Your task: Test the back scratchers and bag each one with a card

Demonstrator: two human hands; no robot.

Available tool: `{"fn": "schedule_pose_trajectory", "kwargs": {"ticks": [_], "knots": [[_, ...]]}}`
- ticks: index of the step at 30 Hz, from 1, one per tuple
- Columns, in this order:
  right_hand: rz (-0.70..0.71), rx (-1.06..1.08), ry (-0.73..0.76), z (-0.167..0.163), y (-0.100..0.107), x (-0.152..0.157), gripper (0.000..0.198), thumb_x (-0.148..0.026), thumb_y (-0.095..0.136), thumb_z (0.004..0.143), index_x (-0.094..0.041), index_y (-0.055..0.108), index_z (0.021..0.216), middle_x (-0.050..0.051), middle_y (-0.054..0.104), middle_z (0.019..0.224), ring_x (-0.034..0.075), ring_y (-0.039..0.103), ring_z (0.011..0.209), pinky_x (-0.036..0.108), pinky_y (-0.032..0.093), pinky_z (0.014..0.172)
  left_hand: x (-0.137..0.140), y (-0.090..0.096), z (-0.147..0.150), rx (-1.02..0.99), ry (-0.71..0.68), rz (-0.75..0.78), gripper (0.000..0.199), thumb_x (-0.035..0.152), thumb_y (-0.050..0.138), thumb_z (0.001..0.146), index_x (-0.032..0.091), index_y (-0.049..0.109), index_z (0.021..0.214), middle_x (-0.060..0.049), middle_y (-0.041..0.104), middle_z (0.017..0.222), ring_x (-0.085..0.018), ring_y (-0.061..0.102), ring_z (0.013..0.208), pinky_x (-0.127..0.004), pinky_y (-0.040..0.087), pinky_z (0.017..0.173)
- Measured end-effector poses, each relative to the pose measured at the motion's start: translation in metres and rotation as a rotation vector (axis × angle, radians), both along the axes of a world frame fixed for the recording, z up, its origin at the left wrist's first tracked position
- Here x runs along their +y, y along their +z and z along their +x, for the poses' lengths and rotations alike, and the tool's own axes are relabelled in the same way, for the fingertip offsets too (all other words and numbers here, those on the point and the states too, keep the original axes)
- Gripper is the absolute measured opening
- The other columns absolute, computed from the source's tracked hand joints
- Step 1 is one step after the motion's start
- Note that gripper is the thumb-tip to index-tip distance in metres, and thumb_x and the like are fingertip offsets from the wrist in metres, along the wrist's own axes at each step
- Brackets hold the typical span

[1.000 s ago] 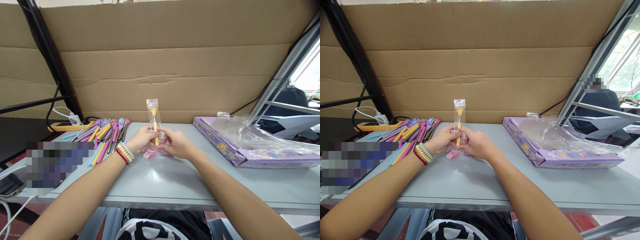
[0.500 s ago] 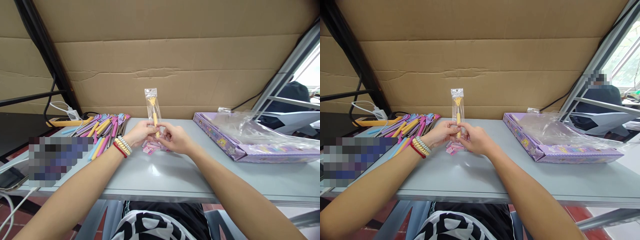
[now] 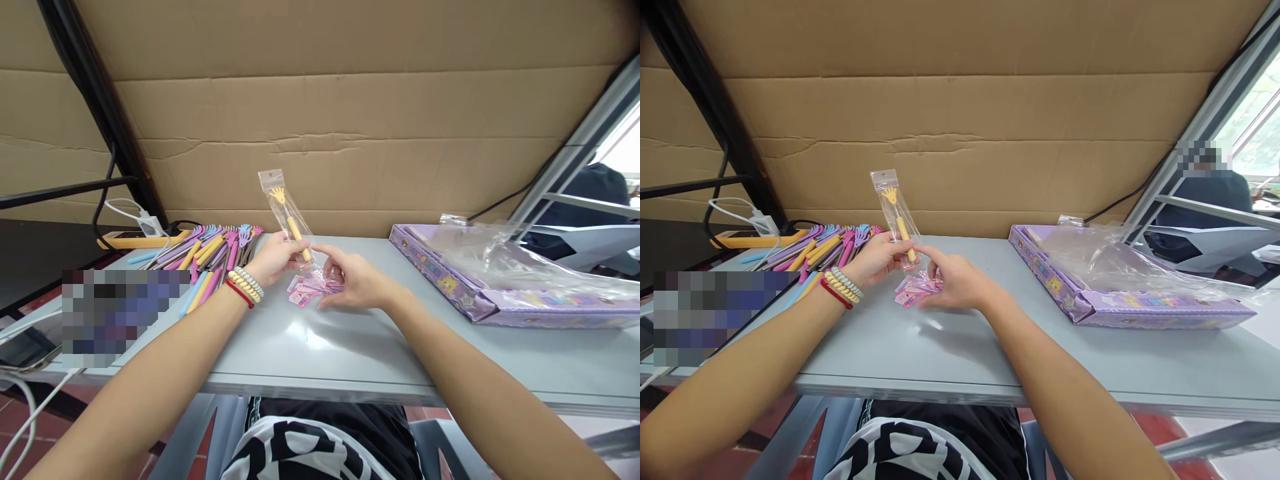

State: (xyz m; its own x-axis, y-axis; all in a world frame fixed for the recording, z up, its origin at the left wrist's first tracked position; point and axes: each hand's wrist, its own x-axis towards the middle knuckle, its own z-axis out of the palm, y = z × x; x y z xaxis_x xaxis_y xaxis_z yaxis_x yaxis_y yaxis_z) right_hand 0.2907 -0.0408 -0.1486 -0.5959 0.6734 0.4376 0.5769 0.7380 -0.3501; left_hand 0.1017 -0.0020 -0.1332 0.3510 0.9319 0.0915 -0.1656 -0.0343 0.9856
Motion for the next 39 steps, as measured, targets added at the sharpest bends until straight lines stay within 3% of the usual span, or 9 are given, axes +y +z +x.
{"fn": "schedule_pose_trajectory", "kwargs": {"ticks": [2, 5, 7, 11, 15, 23, 31, 36, 39], "knots": [[0.136, -0.029, -0.019, -0.001, -0.003, 0.003, 0.058, -0.035, 0.069, 0.075, -0.024, 0.051, 0.128, -0.001, 0.056, 0.076, 0.010, 0.046, 0.060, 0.023, 0.036, 0.059, 0.002, 0.000, -0.001, 0.006, 0.023, -0.010, 0.009, 0.014, 0.061, 0.080, 0.013, 0.052, 0.078, -0.002, 0.061, 0.063, -0.012, 0.059, 0.057, -0.027, 0.053, 0.057], [0.276, -0.014, -0.044, -0.002, -0.006, 0.005, 0.018, -0.028, 0.054, 0.086, -0.022, 0.069, 0.095, 0.001, 0.052, 0.071, 0.008, 0.043, 0.056, 0.023, 0.034, 0.056, 0.002, -0.001, -0.001, 0.031, 0.035, -0.002, 0.010, 0.015, 0.061, 0.080, 0.013, 0.052, 0.079, -0.003, 0.062, 0.065, -0.012, 0.059, 0.057, -0.027, 0.053, 0.055], [0.308, 0.009, -0.056, -0.003, -0.005, 0.005, 0.021, -0.026, 0.051, 0.088, -0.020, 0.070, 0.082, 0.001, 0.050, 0.070, 0.008, 0.042, 0.055, 0.023, 0.034, 0.055, 0.001, -0.001, 0.001, 0.050, 0.043, 0.004, 0.008, 0.015, 0.060, 0.081, 0.013, 0.052, 0.081, -0.004, 0.063, 0.066, -0.013, 0.060, 0.058, -0.030, 0.054, 0.056], [0.316, 0.074, -0.067, -0.004, -0.003, 0.003, 0.016, -0.023, 0.052, 0.086, -0.019, 0.067, 0.082, 0.004, 0.055, 0.080, 0.010, 0.048, 0.064, 0.023, 0.038, 0.060, -0.001, 0.000, 0.002, 0.109, 0.047, 0.036, 0.010, 0.015, 0.061, 0.079, 0.013, 0.053, 0.085, -0.003, 0.062, 0.067, -0.014, 0.061, 0.061, -0.032, 0.055, 0.058], [0.272, 0.108, -0.103, -0.009, -0.003, 0.002, 0.015, -0.020, 0.050, 0.086, -0.018, 0.064, 0.080, 0.004, 0.063, 0.079, 0.013, 0.053, 0.072, 0.024, 0.040, 0.064, -0.003, -0.001, 0.002, 0.215, -0.065, 0.129, 0.023, 0.023, 0.069, 0.074, 0.012, 0.056, 0.089, -0.003, 0.063, 0.068, -0.013, 0.060, 0.058, -0.025, 0.050, 0.051], [0.064, 0.218, -0.212, -0.012, -0.003, 0.002, 0.005, -0.024, 0.056, 0.080, -0.020, 0.057, 0.079, -0.004, 0.056, 0.053, 0.009, 0.044, 0.047, 0.022, 0.034, 0.051, -0.004, -0.004, 0.001, 0.226, -0.241, 0.197, 0.040, 0.041, 0.073, 0.070, 0.014, 0.057, 0.095, -0.005, 0.065, 0.077, -0.013, 0.061, 0.063, -0.024, 0.048, 0.053], [0.032, 0.341, -0.272, -0.013, 0.001, 0.001, 0.016, -0.030, 0.061, 0.074, -0.021, 0.047, 0.076, -0.006, 0.054, 0.049, 0.009, 0.042, 0.043, 0.022, 0.033, 0.049, -0.008, -0.001, 0.002, 0.167, -0.316, 0.126, 0.042, 0.050, 0.066, 0.075, 0.015, 0.055, 0.094, -0.003, 0.064, 0.072, -0.014, 0.063, 0.060, -0.024, 0.047, 0.053], [0.034, 0.341, -0.331, -0.013, 0.002, 0.000, 0.019, -0.031, 0.062, 0.072, -0.021, 0.046, 0.076, -0.008, 0.048, 0.046, 0.009, 0.040, 0.042, 0.022, 0.031, 0.048, -0.008, -0.004, 0.001, 0.190, -0.348, 0.197, 0.053, 0.035, 0.077, 0.066, 0.015, 0.053, 0.108, -0.003, 0.065, 0.074, -0.014, 0.062, 0.063, -0.026, 0.048, 0.058], [0.010, 0.356, -0.378, -0.011, 0.005, 0.000, 0.024, -0.040, 0.061, 0.074, -0.021, 0.045, 0.074, -0.009, 0.041, 0.042, 0.009, 0.035, 0.040, 0.022, 0.029, 0.046, -0.008, -0.003, 0.000, 0.200, -0.328, 0.225, 0.046, 0.030, 0.076, 0.067, 0.014, 0.056, 0.105, -0.002, 0.064, 0.072, -0.013, 0.060, 0.062, -0.027, 0.048, 0.059]]}}
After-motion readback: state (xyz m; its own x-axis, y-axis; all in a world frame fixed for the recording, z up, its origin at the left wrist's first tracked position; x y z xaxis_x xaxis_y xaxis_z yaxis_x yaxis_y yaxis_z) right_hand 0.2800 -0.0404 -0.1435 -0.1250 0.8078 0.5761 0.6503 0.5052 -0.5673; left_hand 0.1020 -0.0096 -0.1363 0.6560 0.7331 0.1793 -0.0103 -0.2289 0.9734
